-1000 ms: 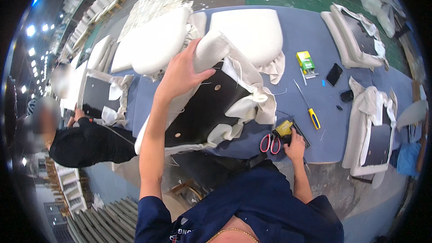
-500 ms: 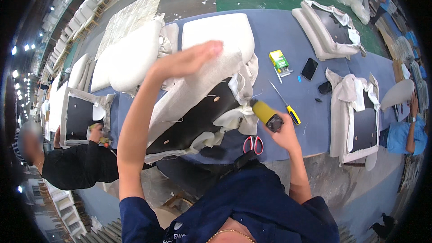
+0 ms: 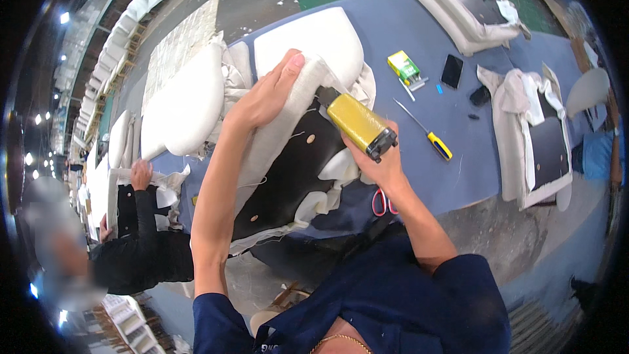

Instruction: The person is upholstering a cylindrical cushion by hand. They use scissors to trim excess fabric, a staple gun to secure the fabric to the cushion's base, and a screwdriver to adjust the fabric. The person also uses a lighter to singe loose threads and ties knots to secure the fabric ends.

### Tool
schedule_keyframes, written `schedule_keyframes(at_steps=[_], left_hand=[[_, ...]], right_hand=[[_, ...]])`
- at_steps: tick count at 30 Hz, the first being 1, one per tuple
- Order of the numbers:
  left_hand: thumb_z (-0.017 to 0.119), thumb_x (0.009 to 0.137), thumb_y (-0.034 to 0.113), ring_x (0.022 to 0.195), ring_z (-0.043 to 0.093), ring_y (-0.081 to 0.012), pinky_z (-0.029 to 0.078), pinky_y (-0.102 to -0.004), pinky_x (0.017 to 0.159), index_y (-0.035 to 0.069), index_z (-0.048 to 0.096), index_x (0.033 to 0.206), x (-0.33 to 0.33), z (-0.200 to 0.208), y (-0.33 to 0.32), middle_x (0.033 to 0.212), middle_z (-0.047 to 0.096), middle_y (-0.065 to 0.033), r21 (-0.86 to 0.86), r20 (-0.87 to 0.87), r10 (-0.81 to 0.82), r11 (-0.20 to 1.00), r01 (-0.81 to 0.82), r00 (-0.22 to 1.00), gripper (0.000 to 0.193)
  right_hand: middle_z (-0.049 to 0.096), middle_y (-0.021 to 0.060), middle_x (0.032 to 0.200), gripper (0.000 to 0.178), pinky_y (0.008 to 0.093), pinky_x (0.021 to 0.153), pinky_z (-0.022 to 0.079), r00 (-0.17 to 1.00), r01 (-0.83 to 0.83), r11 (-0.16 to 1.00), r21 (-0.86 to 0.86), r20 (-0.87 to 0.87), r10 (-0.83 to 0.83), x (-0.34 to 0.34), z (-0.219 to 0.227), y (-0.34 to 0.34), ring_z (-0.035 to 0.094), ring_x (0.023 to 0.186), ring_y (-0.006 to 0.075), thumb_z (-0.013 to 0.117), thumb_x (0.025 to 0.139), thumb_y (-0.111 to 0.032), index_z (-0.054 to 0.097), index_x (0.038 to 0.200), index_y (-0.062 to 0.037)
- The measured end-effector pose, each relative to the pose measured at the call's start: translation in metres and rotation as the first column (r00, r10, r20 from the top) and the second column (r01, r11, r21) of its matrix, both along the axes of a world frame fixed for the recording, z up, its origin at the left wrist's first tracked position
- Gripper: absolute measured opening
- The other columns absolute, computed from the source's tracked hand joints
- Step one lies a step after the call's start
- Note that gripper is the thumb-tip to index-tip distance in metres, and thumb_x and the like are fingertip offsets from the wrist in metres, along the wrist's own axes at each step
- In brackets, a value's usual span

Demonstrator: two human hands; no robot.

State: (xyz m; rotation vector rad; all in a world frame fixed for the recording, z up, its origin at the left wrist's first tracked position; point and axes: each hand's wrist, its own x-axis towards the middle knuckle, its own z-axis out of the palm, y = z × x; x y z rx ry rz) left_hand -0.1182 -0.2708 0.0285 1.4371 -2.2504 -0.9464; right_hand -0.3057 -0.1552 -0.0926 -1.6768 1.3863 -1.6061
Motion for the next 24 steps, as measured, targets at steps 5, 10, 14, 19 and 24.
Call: schedule_keyframes(at_steps=[5,10,14,19,24], left_hand=[[0.043,0.106,0.037,0.107,0.061,-0.0491,0.048,-0.0525,0.093,0.007,0.039,0.143,-0.020,0.012,0.028,0.131,0.054,-0.0284,-0.337,0.282,0.072,0.941,0.028,0.957,0.047],[0.055,0.101,0.026,0.082,0.067,-0.0491,0.055,-0.0536,0.073,0.011,0.043,0.143,-0.033,-0.005,0.023,0.123,0.058,-0.0269,-0.557,0.304,0.063,0.821,0.124,0.951,0.046],[0.062,0.097,0.019,0.081,0.067,-0.0481,0.056,-0.0523,0.072,0.015,0.043,0.146,-0.037,-0.009,0.015,0.122,0.059,-0.0264,-0.564,0.345,0.047,0.809,0.167,0.937,0.052],[0.069,0.091,0.018,0.074,0.069,-0.0470,0.059,-0.0498,0.066,0.016,0.043,0.143,-0.038,-0.012,0.018,0.120,0.057,-0.0278,-0.587,0.368,0.046,0.786,0.194,0.929,0.058],[0.069,0.090,0.013,0.080,0.069,-0.0436,0.056,-0.0491,0.072,0.017,0.040,0.148,-0.043,-0.008,0.024,0.125,0.058,-0.0230,-0.550,0.400,0.064,0.815,0.184,0.914,0.064]], right_hand=[[0.075,0.0079,0.104,0.028,0.0353,0.088,0.051,0.996,-0.074,0.973,0.217,0.071,0.060,-0.015,0.013,-0.002,0.070,0.095,0.0212,0.080,0.083,-0.016,0.074,0.108,-0.0046],[0.070,-0.0005,0.090,0.031,0.0262,0.065,0.049,0.973,-0.078,0.972,0.223,0.231,0.025,-0.030,0.036,-0.007,0.060,0.074,0.0072,0.080,0.088,-0.014,0.070,0.114,-0.0021],[0.066,-0.0026,0.082,0.027,0.0251,0.060,0.044,0.947,-0.122,0.978,0.169,0.316,0.063,-0.033,0.035,-0.018,0.055,0.068,0.0058,0.079,0.088,-0.013,0.070,0.111,-0.0024],[0.073,0.0065,0.113,0.038,0.0310,0.090,0.053,0.970,-0.144,0.949,0.279,0.231,0.079,-0.034,0.029,-0.014,0.068,0.102,0.0139,0.080,0.088,-0.018,0.069,0.120,-0.0025],[0.075,0.0084,0.103,0.033,0.0328,0.085,0.055,0.986,-0.084,0.970,0.227,0.156,0.049,-0.038,0.024,-0.012,0.071,0.092,0.0193,0.082,0.084,-0.022,0.073,0.110,-0.0038]])
